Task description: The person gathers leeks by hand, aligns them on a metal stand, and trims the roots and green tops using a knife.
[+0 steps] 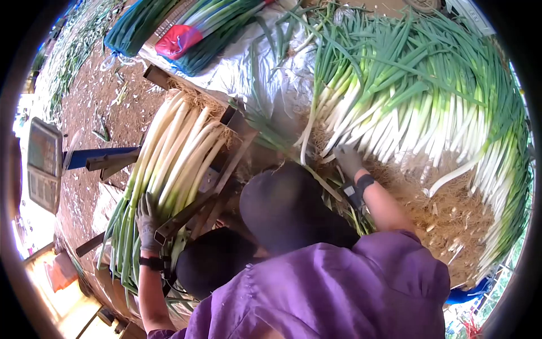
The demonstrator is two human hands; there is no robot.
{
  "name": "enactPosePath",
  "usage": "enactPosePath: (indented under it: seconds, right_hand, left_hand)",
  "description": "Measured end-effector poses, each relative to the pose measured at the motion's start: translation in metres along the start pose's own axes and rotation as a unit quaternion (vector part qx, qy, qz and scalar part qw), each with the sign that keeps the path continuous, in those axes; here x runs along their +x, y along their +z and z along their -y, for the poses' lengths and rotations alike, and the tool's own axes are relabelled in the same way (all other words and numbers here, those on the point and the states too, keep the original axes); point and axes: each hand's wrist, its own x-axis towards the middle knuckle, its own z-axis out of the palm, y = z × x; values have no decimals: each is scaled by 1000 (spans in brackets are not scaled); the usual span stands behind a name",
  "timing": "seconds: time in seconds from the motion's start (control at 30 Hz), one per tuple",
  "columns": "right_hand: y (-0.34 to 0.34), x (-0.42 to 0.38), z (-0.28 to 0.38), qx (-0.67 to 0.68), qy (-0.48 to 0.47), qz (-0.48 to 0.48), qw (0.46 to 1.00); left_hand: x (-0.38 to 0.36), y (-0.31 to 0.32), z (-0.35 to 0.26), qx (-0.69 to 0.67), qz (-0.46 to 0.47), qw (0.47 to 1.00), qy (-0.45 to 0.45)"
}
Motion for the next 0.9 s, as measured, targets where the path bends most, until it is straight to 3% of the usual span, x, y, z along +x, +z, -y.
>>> enactPosePath:
  seconds: [0.1, 0.13, 0.17, 0.27, 0.3, 0.33, 0.37, 0.43, 0.53, 0.57, 0.63, 0.67, 0.73, 0.8, 0.9]
  right_hand:
    - [-18, 48, 18, 49, 110, -120, 985]
    - [-9, 71, 12, 68, 134, -209, 966]
    - [-7, 93, 0, 109, 141, -213, 961]
    - [13, 140, -1, 3, 196, -214, 957]
    - [9, 149, -4, 24, 212, -69, 974]
    - [28, 183, -47, -68, 149, -6, 987]
    - [34, 175, -33, -38, 111, -37, 992]
    - [34, 144, 20, 152, 109, -164, 969]
    - [20, 115, 78, 209, 2, -248, 946]
    - [7, 108, 93, 181, -111, -283, 935]
    - [-21, 83, 150, 274, -193, -271, 902]
    - [-42, 66, 188, 384, -158, -224, 882]
    - [-67, 41, 241, 393, -224, -236, 860]
    - [-81, 13, 281, 435, -288, -173, 835]
    - [-86, -47, 343, 350, -414, -134, 830]
  left_hand:
    - [-1, 5, 1, 1, -3, 1000, 6]
    - [-1, 6, 2, 10, -9, 1000, 8]
    - [0, 9, 2, 19, -15, 1000, 11]
    - [0, 14, 2, 35, -32, 999, 21]
    - [1, 12, 0, 35, -29, 999, 19]
    - [2, 11, -2, 36, -26, 999, 17]
    - [2, 12, -2, 35, -23, 999, 13]
    - [2, 13, 0, 39, -22, 999, 20]
    - [4, 14, -2, 32, -27, 999, 13]
    - [2, 13, -2, 31, -27, 999, 3]
    - [0, 8, -4, 37, 3, 999, -16]
    - [-1, 7, -3, 17, 4, 1000, -11]
    - [-5, -4, -7, 51, 28, 998, -11]
    - [-14, -5, -9, 38, -24, 999, 9]
    - [-37, -8, -13, 45, -43, 998, -33]
